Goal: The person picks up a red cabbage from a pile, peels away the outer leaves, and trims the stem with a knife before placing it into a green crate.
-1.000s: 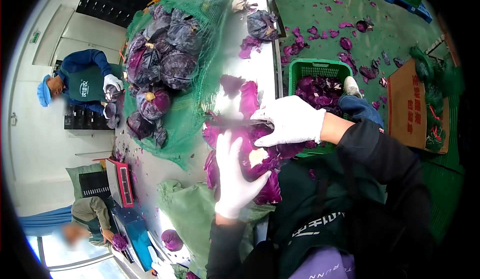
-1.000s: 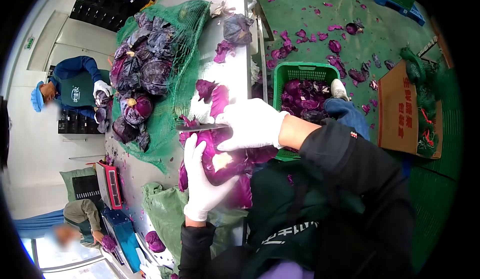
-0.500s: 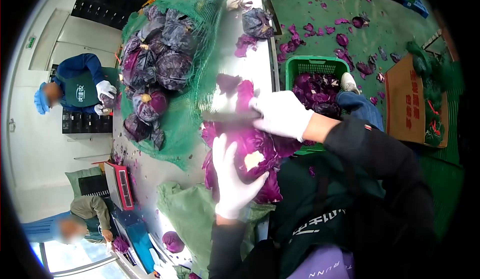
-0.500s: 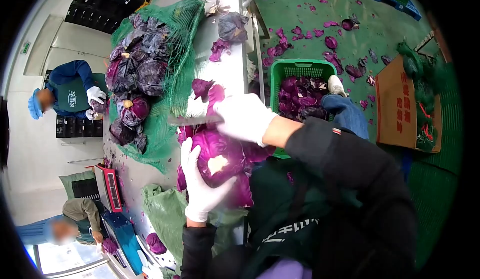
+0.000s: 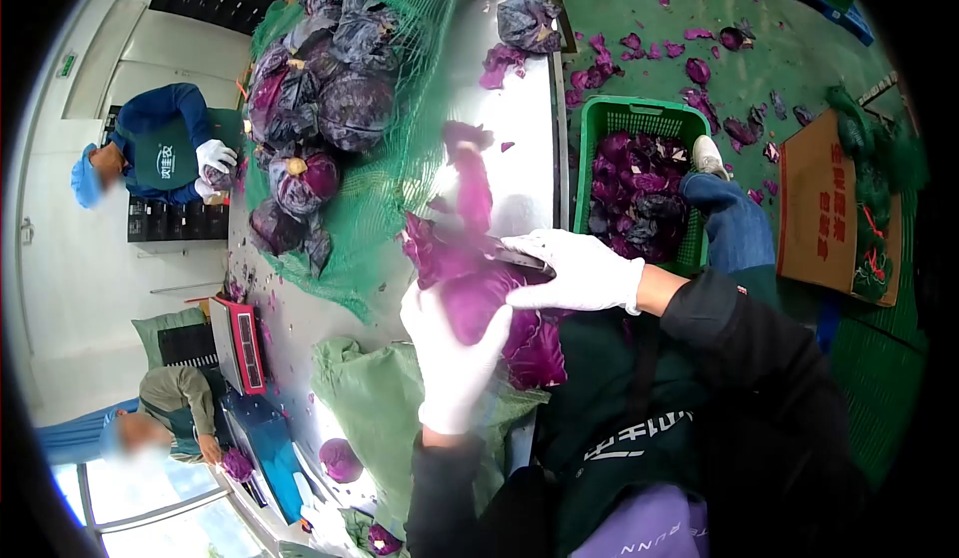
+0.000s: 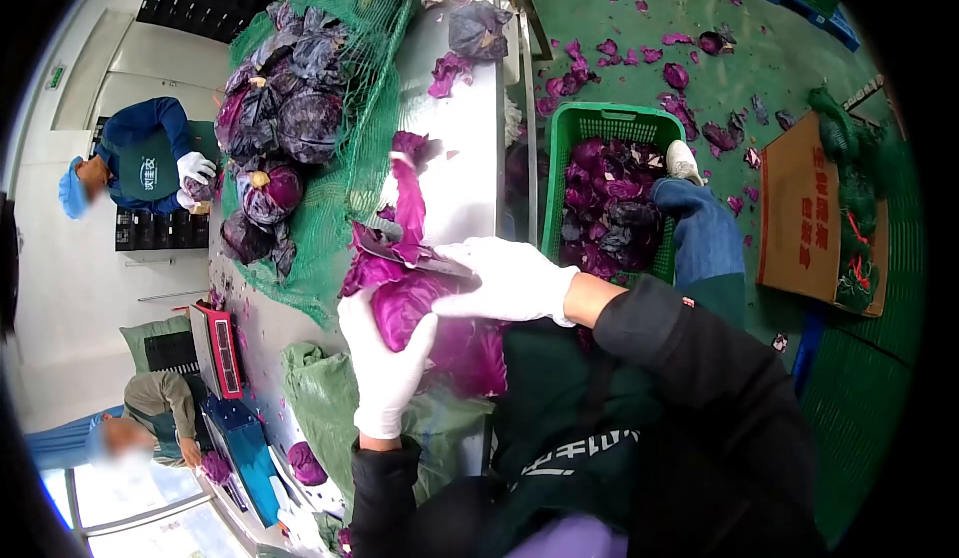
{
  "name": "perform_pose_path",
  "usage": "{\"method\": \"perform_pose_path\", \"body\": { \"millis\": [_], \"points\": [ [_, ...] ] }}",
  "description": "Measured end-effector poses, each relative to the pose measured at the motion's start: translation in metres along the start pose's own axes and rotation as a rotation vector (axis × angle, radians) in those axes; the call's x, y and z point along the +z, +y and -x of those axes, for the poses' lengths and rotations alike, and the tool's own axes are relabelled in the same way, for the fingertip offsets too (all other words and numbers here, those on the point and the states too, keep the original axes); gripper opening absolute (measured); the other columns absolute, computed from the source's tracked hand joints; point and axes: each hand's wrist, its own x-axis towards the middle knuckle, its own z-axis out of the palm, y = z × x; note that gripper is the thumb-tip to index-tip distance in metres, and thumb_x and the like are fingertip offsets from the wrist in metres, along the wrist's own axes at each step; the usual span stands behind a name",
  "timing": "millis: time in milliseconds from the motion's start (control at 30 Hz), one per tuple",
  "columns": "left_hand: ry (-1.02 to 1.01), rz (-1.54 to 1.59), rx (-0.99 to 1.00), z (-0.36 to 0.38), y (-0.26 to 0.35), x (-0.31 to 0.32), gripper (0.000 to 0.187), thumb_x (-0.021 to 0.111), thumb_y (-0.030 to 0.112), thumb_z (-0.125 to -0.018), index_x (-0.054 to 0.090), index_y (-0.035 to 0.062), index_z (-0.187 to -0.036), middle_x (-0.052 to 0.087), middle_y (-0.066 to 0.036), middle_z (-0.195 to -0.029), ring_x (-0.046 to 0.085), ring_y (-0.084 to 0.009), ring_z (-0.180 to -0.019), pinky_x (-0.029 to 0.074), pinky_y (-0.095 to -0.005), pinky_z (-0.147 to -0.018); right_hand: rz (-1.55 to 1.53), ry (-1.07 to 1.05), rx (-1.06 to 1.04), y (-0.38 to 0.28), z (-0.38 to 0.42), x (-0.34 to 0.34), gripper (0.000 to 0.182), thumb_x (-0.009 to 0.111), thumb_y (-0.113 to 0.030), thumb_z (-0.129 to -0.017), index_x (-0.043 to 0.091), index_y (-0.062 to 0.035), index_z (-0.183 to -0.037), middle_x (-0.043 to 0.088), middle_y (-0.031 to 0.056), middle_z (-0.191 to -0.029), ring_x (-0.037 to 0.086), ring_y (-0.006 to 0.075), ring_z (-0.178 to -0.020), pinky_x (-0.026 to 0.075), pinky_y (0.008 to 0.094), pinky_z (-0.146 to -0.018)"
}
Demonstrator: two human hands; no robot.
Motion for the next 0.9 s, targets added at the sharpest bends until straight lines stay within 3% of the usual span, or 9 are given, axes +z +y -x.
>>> {"method": "perform_pose_path", "body": {
  "millis": [100, 167, 333, 367, 467, 567, 767, 867, 900],
  "points": [
    [-0.192, 0.158, -0.063, -0.006, -0.014, -0.006, 0.064, 0.081, 0.024, -0.080, 0.055, 0.0061, -0.135, 0.047, -0.018, -0.133, 0.046, -0.0315, -0.128, 0.044, -0.0406, -0.105, 0.060, 0.032, -0.049, 0.011, 0.003, 0.003, 0.075, 0.063, -0.060, -0.088, 0.054, -0.0072, -0.140, 0.062, 0.0211, -0.119, 0.060, 0.0370, -0.113, 0.048, 0.0409, -0.097],
    [-0.220, 0.131, 0.038, -0.012, -0.022, -0.012, 0.063, 0.081, 0.023, -0.079, 0.057, 0.0099, -0.137, 0.044, -0.015, -0.142, 0.043, -0.0295, -0.134, 0.046, -0.0380, -0.103, -0.061, 0.035, -0.018, 0.020, -0.002, 0.007, 0.078, 0.065, -0.064, -0.084, 0.057, -0.0059, -0.136, 0.063, 0.0215, -0.116, 0.061, 0.0371, -0.107, 0.049, 0.0404, -0.094],
    [-0.451, 0.130, -0.023, -0.023, -0.026, -0.030, 0.070, 0.082, 0.022, -0.074, 0.056, 0.0156, -0.139, 0.039, -0.018, -0.142, 0.038, -0.0318, -0.135, 0.035, -0.0404, -0.114, 0.086, 0.142, -0.182, 0.014, -0.003, 0.015, 0.055, 0.063, -0.041, -0.086, 0.063, -0.0043, -0.126, 0.067, 0.0192, -0.097, 0.065, 0.0379, -0.093, 0.053, 0.0413, -0.085],
    [-0.443, 0.117, 0.002, -0.021, -0.025, -0.030, 0.071, 0.082, 0.022, -0.073, 0.056, 0.0157, -0.139, 0.038, -0.018, -0.142, 0.037, -0.0324, -0.135, 0.034, -0.0411, -0.115, 0.191, 0.114, -0.096, 0.015, -0.007, 0.014, 0.051, 0.060, -0.031, -0.082, 0.063, -0.0039, -0.126, 0.069, 0.0177, -0.096, 0.066, 0.0377, -0.090, 0.054, 0.0427, -0.080],
    [-0.406, 0.118, 0.070, -0.011, -0.022, -0.030, 0.075, 0.082, 0.024, -0.069, 0.056, 0.0163, -0.139, 0.035, -0.017, -0.139, 0.033, -0.0341, -0.137, 0.030, -0.0433, -0.117, 0.042, 0.031, 0.131, 0.012, -0.012, -0.008, 0.052, 0.061, -0.032, -0.082, 0.062, -0.0023, -0.125, 0.070, 0.0193, -0.102, 0.068, 0.0372, -0.095, 0.055, 0.0425, -0.081],
    [-0.382, 0.212, 0.069, 0.003, -0.036, -0.028, 0.081, 0.083, 0.024, -0.068, 0.053, 0.0115, -0.141, 0.038, -0.018, -0.146, 0.036, -0.0342, -0.139, 0.030, -0.0443, -0.117, 0.224, 0.255, -0.066, 0.020, -0.008, 0.018, 0.049, 0.061, -0.031, -0.083, 0.063, -0.0029, -0.123, 0.070, 0.0187, -0.098, 0.068, 0.0379, -0.091, 0.056, 0.0427, -0.080],
    [-0.234, 0.144, 0.051, 0.025, -0.029, -0.026, 0.087, 0.084, 0.020, -0.068, 0.047, 0.0073, -0.145, 0.044, -0.017, -0.148, 0.046, -0.0319, -0.135, 0.040, -0.0429, -0.112, 0.248, 0.219, 0.174, 0.039, -0.044, 0.014, 0.041, 0.070, -0.029, -0.081, 0.069, -0.0091, -0.116, 0.067, 0.0185, -0.082, 0.067, 0.0370, -0.081, 0.053, 0.0458, -0.075],
    [-0.196, 0.938, -0.466, 0.027, -0.032, -0.028, 0.080, 0.074, 0.003, -0.077, 0.041, 0.0056, -0.149, 0.052, -0.012, -0.139, 0.053, -0.0215, -0.126, 0.047, -0.0344, -0.104, 0.272, 0.345, 0.096, 0.040, -0.050, 0.013, 0.034, 0.073, -0.030, -0.078, 0.069, -0.0058, -0.102, 0.067, 0.0179, -0.081, 0.067, 0.0375, -0.081, 0.053, 0.0453, -0.073],
    [-0.169, 1.053, -0.544, 0.021, -0.023, -0.034, 0.077, 0.067, 0.001, -0.080, 0.038, 0.0060, -0.151, 0.053, -0.011, -0.138, 0.056, -0.0198, -0.121, 0.054, -0.0301, -0.092, 0.319, 0.363, 0.077, 0.037, -0.051, 0.006, 0.033, 0.073, -0.030, -0.078, 0.069, -0.0056, -0.100, 0.067, 0.0179, -0.081, 0.067, 0.0377, -0.081, 0.053, 0.0456, -0.073]
  ]
}}
